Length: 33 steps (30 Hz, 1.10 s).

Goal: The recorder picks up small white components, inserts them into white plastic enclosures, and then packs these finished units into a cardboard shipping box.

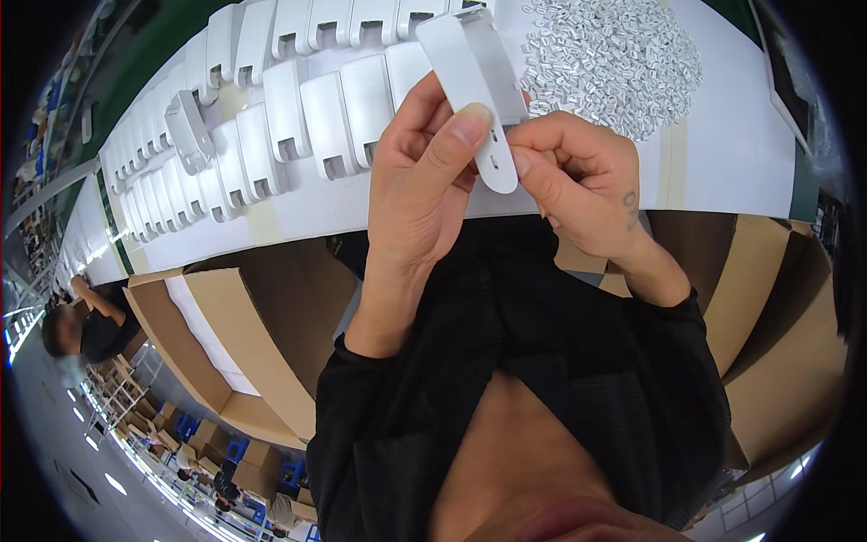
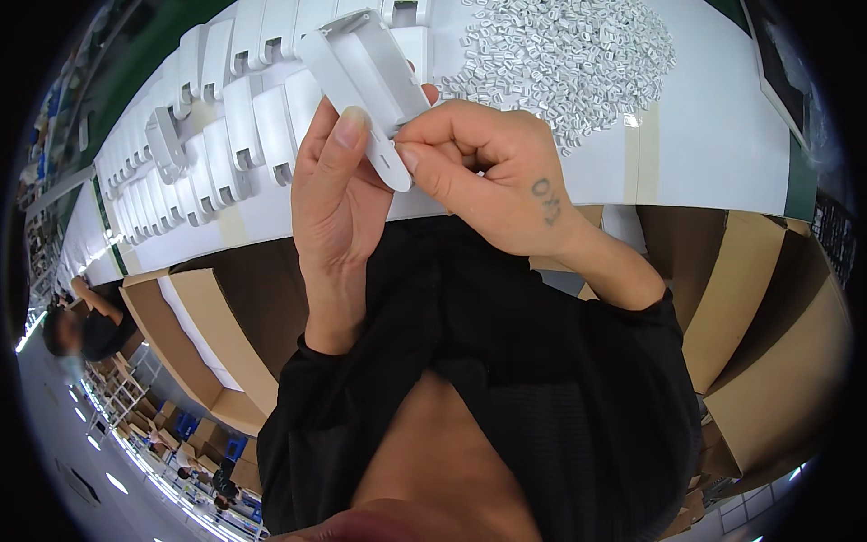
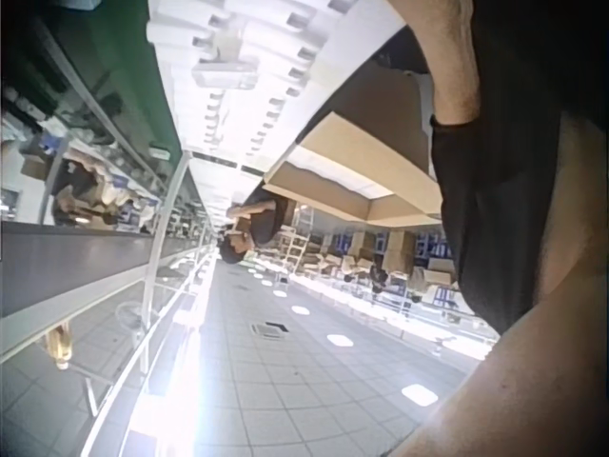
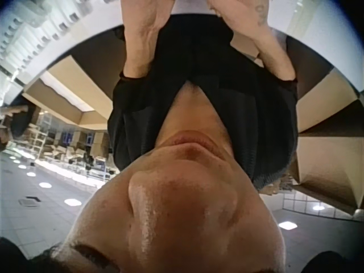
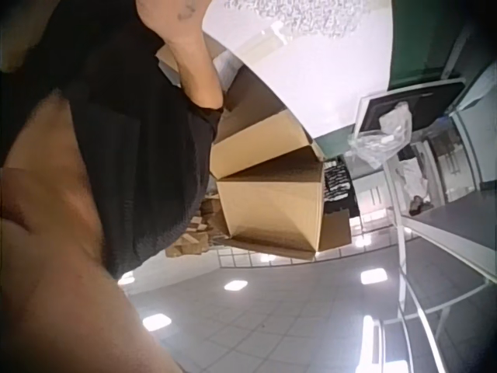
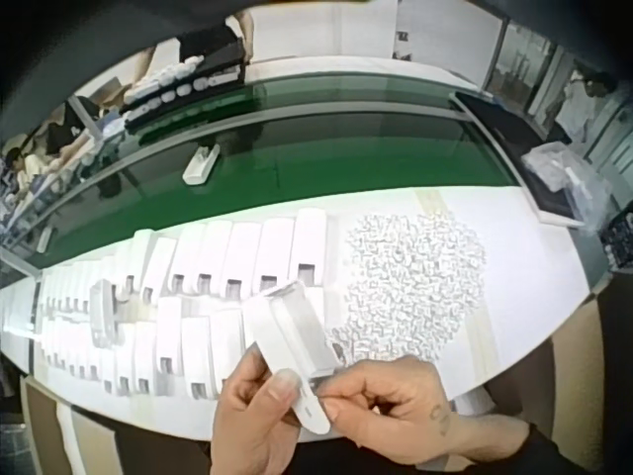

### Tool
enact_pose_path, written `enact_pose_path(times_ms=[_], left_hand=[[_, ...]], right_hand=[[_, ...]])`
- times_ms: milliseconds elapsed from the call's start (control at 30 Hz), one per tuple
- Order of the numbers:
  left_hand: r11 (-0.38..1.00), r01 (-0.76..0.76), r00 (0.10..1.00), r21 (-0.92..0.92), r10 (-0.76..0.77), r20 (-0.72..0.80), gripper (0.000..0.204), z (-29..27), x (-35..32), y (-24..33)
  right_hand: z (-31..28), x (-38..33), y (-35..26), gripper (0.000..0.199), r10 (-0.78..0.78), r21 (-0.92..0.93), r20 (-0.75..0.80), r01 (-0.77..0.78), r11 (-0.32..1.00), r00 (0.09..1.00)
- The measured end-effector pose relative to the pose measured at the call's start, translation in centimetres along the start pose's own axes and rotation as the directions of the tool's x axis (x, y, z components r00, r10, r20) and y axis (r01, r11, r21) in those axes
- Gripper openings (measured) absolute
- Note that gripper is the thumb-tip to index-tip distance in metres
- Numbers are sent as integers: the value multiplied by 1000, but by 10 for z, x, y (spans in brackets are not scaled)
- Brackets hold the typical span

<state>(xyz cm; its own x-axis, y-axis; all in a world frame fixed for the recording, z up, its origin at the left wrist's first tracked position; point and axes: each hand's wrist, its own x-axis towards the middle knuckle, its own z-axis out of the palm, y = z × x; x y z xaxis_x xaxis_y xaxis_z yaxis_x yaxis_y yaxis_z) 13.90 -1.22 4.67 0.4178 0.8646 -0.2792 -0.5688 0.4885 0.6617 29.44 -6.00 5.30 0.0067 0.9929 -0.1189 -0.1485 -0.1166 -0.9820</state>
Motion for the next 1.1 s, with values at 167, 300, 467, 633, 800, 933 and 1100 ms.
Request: enact_pose_path(times_ms=[167, 300, 467, 633, 800, 933, 1100], left_hand=[[1000, 18, 1000, 1, -18, 13, 48, -2, 2, -1], [999, 5, 1000, 46, -6, 18, 49, -4, 2, -2], [980, -94, 995, 177, 90, 33, 50, -7, -2, -5], [963, -218, 976, 158, 218, 18, 54, -11, -5, -13], [936, -294, 954, 195, 298, 8, 54, -29, -10, -24], [941, -279, 960, 193, 271, 69, 52, -43, -15, -11], [987, -74, 991, -140, 89, 103, 60, -41, -33, 18]], right_hand=[[-2, -2, 5, 5, 42, 71, 3, -42, 997, 999], [-2, -3, 8, 5, 52, 186, 2, -52, 981, 999], [-1, -5, 14, 5, 10, 290, 18, -15, 957, 1000], [7, -2, 13, 6, 29, 335, 69, -51, 941, 997], [7, 2, 7, 9, 116, 313, 165, -163, 936, 979], [-6, 13, 9, 12, -53, 14, 241, 51, 999, 969], [-33, 41, 14, 13, -436, -474, 603, 739, 479, 668]])
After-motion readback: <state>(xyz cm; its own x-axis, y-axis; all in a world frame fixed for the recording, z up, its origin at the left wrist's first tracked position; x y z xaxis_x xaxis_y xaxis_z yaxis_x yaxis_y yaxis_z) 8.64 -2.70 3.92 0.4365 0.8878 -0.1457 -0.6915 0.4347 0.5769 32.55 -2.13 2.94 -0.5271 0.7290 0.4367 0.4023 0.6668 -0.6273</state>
